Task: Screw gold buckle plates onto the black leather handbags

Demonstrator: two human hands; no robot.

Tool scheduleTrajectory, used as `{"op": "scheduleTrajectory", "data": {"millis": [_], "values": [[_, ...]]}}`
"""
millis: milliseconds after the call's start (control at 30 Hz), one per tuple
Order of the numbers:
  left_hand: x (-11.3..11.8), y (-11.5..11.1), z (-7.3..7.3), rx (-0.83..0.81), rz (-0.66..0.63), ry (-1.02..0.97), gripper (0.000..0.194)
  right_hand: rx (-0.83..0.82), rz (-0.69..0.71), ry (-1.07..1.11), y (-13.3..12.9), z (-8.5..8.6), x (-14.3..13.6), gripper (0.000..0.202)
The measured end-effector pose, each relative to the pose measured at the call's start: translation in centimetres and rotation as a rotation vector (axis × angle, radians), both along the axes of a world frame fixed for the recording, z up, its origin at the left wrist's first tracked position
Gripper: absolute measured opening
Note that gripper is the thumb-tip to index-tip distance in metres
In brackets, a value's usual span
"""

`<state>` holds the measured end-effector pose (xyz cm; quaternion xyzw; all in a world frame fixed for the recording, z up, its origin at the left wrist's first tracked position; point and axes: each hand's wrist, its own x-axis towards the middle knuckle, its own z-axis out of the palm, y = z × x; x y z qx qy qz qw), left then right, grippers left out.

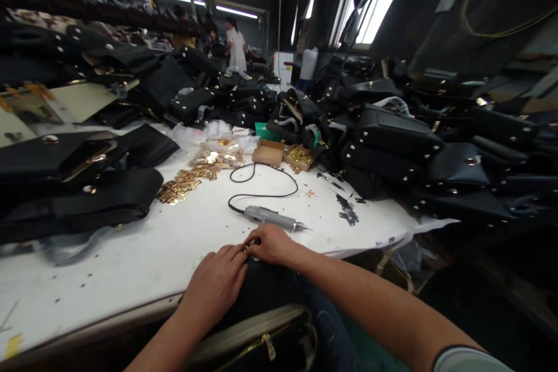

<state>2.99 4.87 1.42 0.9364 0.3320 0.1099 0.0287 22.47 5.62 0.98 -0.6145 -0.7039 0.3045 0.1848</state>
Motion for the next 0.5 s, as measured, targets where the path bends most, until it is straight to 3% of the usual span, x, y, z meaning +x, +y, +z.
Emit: {"op": "scheduleTrajectory", "data": {"millis": [200,500], "values": [[-0.4,-0.1,-1.5,0.097,0.024,-0.062,0.032,-0.044,-0.066,0.061,0.5,0.4,0.0,0.022],[0.2,-0.8,0.0,-0.017,0.050,0.009,0.026,-0.216,-0.123,0.048,2.2,0.7,0.1,0.011]]}}
